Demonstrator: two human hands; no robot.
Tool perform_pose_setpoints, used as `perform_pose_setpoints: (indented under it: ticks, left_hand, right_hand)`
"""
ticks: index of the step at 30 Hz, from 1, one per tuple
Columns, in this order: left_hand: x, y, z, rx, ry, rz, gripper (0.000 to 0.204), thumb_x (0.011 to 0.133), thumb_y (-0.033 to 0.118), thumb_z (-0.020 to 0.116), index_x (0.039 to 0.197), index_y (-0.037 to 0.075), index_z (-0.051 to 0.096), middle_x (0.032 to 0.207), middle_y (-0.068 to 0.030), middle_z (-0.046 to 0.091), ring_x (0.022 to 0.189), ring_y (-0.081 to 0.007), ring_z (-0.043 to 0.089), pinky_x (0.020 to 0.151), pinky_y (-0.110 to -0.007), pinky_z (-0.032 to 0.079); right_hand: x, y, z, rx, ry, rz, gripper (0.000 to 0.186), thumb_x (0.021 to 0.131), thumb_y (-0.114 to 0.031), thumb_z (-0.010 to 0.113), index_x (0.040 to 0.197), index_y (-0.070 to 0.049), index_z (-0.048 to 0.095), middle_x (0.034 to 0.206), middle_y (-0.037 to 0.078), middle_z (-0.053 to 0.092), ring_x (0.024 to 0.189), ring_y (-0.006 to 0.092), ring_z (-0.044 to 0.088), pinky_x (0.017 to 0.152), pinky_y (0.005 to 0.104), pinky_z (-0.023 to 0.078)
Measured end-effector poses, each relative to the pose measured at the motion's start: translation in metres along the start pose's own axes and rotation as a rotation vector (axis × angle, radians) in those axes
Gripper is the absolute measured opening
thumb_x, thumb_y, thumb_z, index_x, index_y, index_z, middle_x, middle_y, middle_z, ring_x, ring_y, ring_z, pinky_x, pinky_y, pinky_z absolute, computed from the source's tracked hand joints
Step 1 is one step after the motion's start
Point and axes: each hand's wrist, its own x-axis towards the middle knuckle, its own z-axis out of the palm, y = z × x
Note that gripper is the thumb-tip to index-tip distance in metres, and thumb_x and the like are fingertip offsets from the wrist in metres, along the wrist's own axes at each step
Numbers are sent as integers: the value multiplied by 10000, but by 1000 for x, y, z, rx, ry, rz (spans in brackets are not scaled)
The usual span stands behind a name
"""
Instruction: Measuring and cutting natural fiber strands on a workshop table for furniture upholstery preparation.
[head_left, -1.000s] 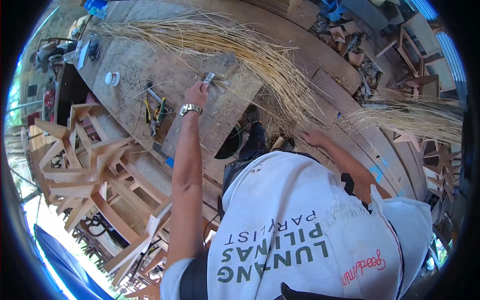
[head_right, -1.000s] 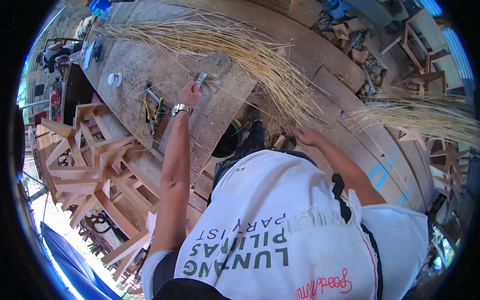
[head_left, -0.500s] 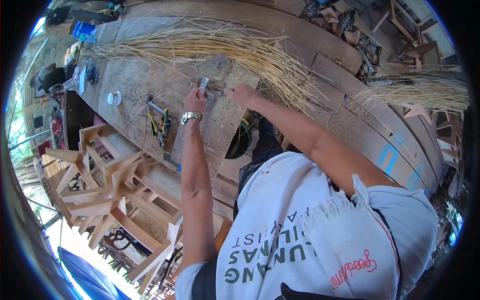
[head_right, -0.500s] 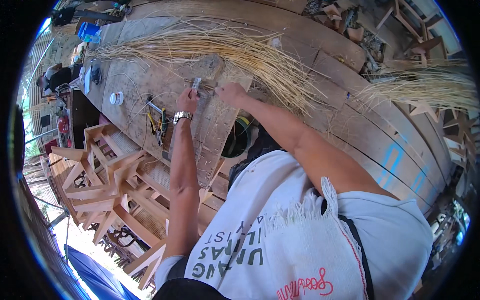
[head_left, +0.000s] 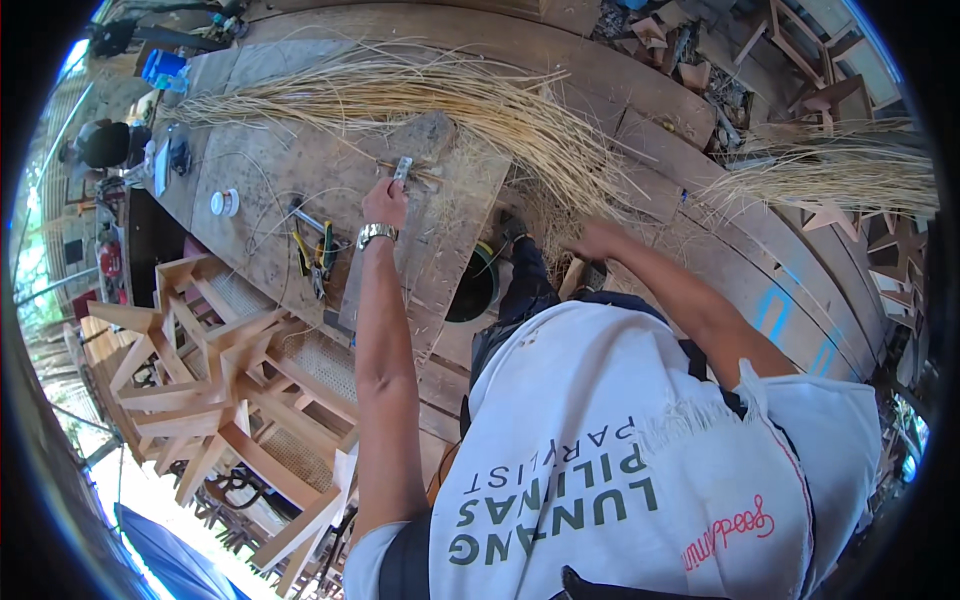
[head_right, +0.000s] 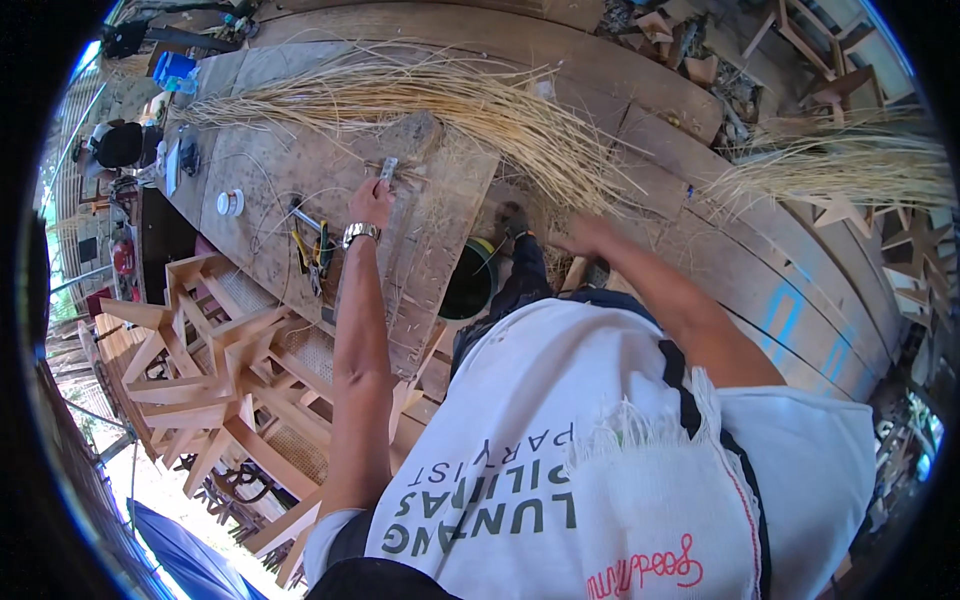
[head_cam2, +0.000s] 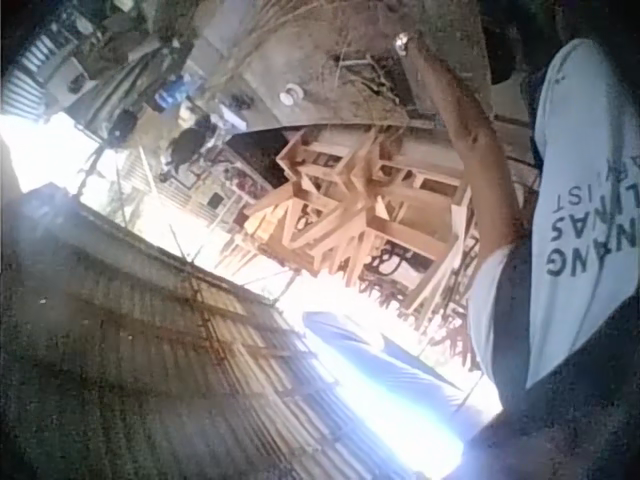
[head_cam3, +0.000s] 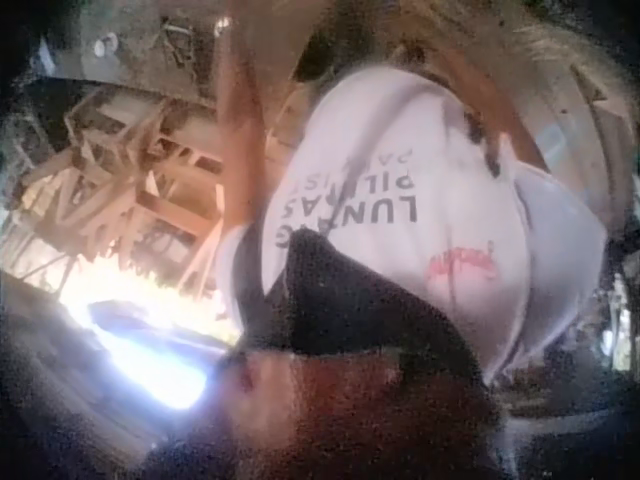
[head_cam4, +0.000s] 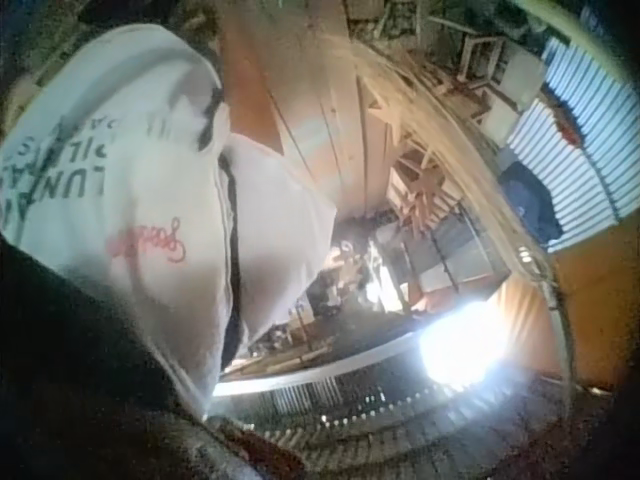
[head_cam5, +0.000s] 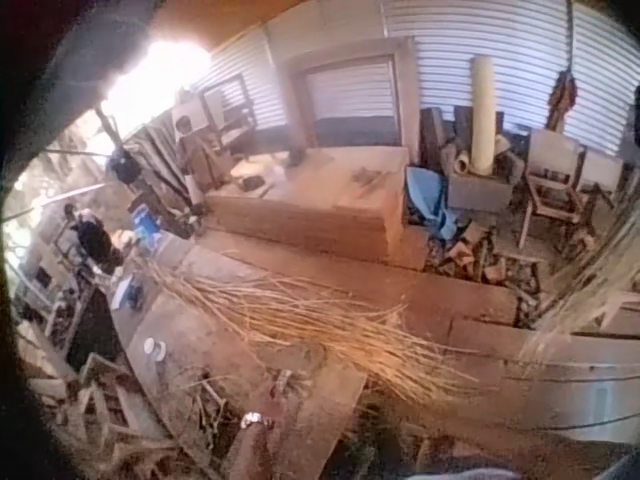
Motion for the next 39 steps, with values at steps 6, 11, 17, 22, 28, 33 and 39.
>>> perform_pose_setpoints:
  ticks: [6, 11, 17, 22, 28, 33, 39]
  left_hand:
    - [11, -19, -4, -57, -41, -53, 216, 876, 292, 550, 882, 93, 632, 757, -171, 634, 726, -369, 615, 647, -455, 471]
    - [26, -9, -4, -70, -40, -10, 234, 880, 321, 548, 868, 99, 623, 763, -164, 638, 748, -381, 614, 656, -465, 470]
    - [16, -21, 1, -81, -51, -61, 234, 882, 324, 543, 883, 105, 628, 776, -168, 640, 754, -380, 614, 663, -466, 468]
    - [17, -6, -12, 2, -24, -16, 228, 881, 315, 545, 887, 104, 631, 761, -155, 645, 751, -367, 621, 670, -461, 472]
    - [9, -13, -8, -53, -75, -30, 220, 876, 291, 552, 871, 83, 622, 730, -149, 644, 742, -356, 626, 675, -455, 477]
    - [18, -15, -4, -50, -45, -1, 215, 877, 283, 553, 862, 78, 618, 769, -174, 639, 757, -382, 613, 675, -453, 477]
    - [19, -8, -4, -81, -73, -47, 219, 877, 294, 555, 876, 84, 616, 790, -193, 630, 776, -397, 605, 682, -466, 467]
  right_hand:
    - [81, -172, -18, 366, 368, -532, 628, 833, -546, 554, 1163, -12, 574, 1123, 242, 591, 1006, 334, 585, 901, 380, 440]
    - [114, -197, -30, 621, 252, -276, 445, 868, -445, 468, 840, -45, 663, 796, 194, 652, 826, 330, 643, 751, 405, 485]
    - [62, -98, 4, 553, 132, -282, 414, 891, -382, 468, 822, 6, 593, 759, 211, 584, 706, 330, 572, 672, 405, 441]
    - [-53, 122, 65, 174, 95, 116, 442, 877, -453, 477, 921, -52, 658, 923, 223, 630, 874, 384, 606, 769, 467, 460]
    - [-14, 49, 13, -166, -178, -131, 627, 775, -573, 561, 1129, -57, 601, 1103, 211, 613, 1037, 380, 575, 869, 460, 462]
    - [80, -119, -22, 391, 221, -525, 743, 783, -574, 599, 1264, -21, 473, 1244, 241, 516, 1135, 373, 510, 961, 401, 403]
    - [116, -193, -18, 483, 166, -260, 457, 878, -463, 465, 891, -38, 634, 873, 203, 650, 843, 376, 621, 753, 424, 477]
